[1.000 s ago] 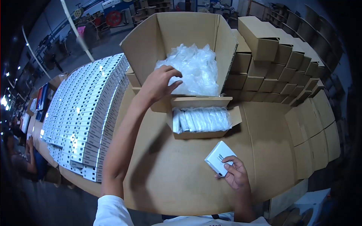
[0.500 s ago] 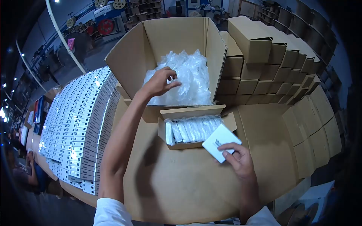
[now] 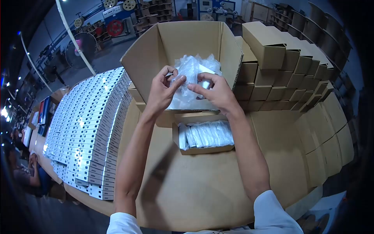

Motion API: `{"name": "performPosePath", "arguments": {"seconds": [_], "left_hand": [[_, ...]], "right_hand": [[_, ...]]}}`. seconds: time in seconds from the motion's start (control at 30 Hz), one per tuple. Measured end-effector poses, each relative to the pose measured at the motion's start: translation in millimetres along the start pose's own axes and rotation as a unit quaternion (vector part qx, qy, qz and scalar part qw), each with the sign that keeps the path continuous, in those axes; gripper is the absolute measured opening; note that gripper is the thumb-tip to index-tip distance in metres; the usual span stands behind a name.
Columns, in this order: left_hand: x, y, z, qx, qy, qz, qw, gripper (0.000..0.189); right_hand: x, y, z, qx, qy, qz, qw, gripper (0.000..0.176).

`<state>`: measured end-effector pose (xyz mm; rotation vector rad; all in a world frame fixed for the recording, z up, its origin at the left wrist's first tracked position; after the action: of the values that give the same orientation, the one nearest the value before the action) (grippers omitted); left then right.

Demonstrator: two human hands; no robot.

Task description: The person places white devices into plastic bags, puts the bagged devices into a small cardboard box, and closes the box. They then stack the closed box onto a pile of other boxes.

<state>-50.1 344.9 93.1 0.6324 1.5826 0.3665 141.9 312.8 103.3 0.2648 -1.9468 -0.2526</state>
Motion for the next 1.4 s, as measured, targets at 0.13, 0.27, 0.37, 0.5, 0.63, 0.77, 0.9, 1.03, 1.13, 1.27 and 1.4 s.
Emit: {"name": "performPosePath", "arguments": {"seconds": [0.13,0.27,0.37,0.5,0.63,0.77,0.9,1.03,1.13,1.27,1.4], "left_hand": [[-10,-16,-7,-0.101,-0.092,-0.038,0.990,0.017],[-25,-36,-3,-0.209,-0.208,-0.057,0.954,0.023],[-48,-85,13,-0.177,-0.333,-0.091,0.922,0.031],[-77,-160,55,-0.077,-0.094,-0.042,0.992,0.036],[-74,-225,68,-0.164,-0.174,-0.194,0.952,0.016],[-76,-276,69,-0.250,-0.115,-0.147,0.950,0.019],[-123,-277,68,-0.125,0.255,0.058,0.957,0.029],[-136,-272,77,0.062,0.326,0.102,0.938,0.031],[-127,-275,80,0.075,0.269,0.062,0.958,0.017],[-114,-277,76,0.055,0.166,-0.066,0.982,0.021],[-78,-283,69,-0.190,-0.163,-0.088,0.964,0.014]], "right_hand": [[-9,-24,4,0.043,0.114,-0.001,0.993,0.031],[1,-77,4,0.008,0.199,-0.018,0.980,0.030],[0,-120,3,-0.046,0.239,0.010,0.970,0.035],[-31,-178,7,-0.071,0.268,0.048,0.960,0.035],[-36,-240,7,-0.078,0.289,0.085,0.950,0.037],[-57,-294,9,-0.073,0.284,0.125,0.948,0.037],[-60,-330,2,-0.059,0.195,0.116,0.972,0.037],[-57,-344,-2,-0.061,0.181,0.062,0.980,0.031],[-52,-346,-9,-0.064,0.145,0.024,0.987,0.030],[-58,-353,-19,-0.022,0.112,0.021,0.993,0.027],[-61,-359,-16,-0.040,0.118,0.043,0.991,0.026]]}}
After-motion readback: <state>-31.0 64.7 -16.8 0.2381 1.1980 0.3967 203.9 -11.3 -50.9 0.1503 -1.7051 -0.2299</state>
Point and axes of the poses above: each hand's wrist, its own y-axis towards the middle knuckle, its own z-axis out of the palm, x = y × z, the point moved 3 cm from there along y, towards the middle knuckle, and after that the axes turned 4 degrees about z, right-handed, at the moved point
